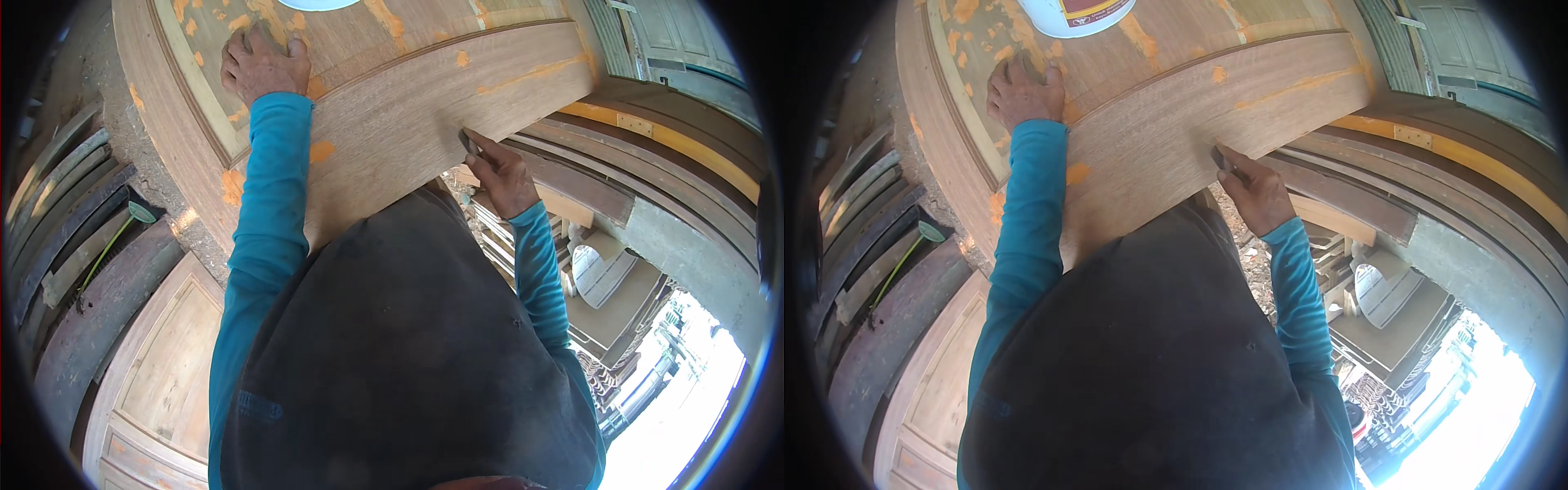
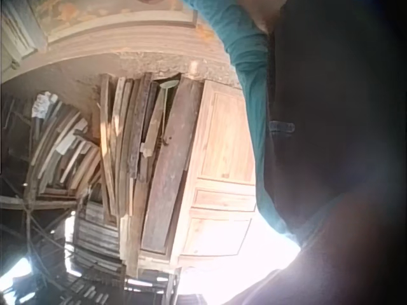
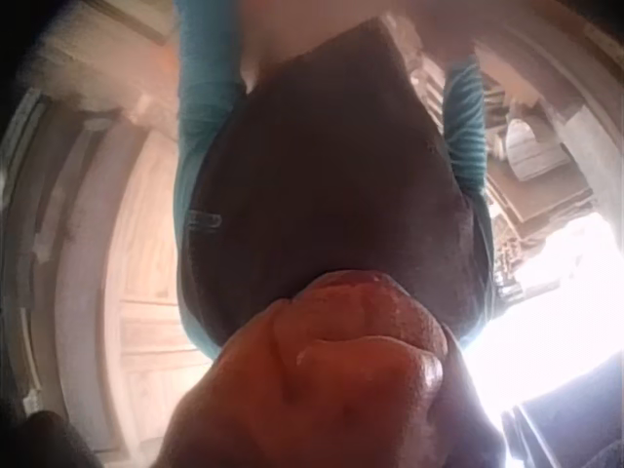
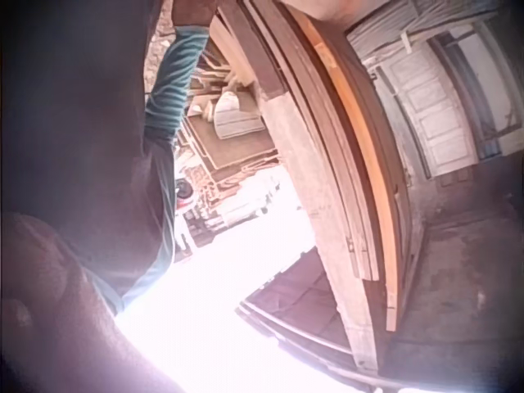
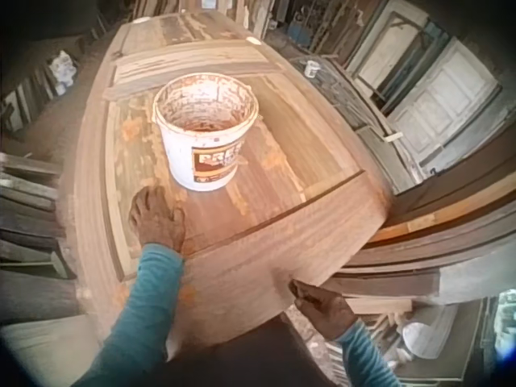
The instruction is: The person applies wood filler to a wooden door with a putty knife, taking filler from a bucket.
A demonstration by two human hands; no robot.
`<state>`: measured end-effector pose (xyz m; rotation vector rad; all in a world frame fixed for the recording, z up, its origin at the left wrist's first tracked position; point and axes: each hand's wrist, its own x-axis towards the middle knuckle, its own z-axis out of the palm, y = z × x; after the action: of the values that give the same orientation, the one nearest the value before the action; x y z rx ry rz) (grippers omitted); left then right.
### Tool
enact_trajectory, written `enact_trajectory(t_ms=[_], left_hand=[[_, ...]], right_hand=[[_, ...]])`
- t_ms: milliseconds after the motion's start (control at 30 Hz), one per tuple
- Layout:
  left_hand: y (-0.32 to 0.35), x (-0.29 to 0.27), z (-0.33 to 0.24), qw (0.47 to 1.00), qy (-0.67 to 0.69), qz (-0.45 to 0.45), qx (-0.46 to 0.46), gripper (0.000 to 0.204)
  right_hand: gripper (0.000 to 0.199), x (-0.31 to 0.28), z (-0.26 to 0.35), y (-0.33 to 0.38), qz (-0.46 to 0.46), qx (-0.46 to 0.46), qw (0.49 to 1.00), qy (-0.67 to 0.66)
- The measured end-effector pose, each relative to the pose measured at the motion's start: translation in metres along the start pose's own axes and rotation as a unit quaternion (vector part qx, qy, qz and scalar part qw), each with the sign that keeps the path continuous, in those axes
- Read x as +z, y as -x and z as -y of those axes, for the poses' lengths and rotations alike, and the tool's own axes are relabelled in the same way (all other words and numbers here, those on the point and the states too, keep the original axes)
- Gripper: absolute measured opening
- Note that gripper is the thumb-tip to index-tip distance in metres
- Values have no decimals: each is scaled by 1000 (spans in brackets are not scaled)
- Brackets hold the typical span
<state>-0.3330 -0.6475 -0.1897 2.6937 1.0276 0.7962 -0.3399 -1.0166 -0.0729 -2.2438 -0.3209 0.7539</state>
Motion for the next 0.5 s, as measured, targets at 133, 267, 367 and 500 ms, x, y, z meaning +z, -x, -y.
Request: enact_trajectory(t_ms=[133, 267, 367, 500], left_hand=[[0, -2, 4, 1000, 19, 19, 8, 66], [0, -3, 8, 999, 38, 29, 17, 67], [3, -4, 6, 999, 35, 28, 25, 66], [6, -5, 3, 999, -2, 26, 19, 65]], right_hand=[[49, 14, 3, -12, -11, -112, 991, 77], [43, 22, 16, -21, -29, -107, 979, 169], [44, 34, -6, -15, -36, -103, 969, 223], [47, 20, -5, -16, -25, -90, 965, 244]])
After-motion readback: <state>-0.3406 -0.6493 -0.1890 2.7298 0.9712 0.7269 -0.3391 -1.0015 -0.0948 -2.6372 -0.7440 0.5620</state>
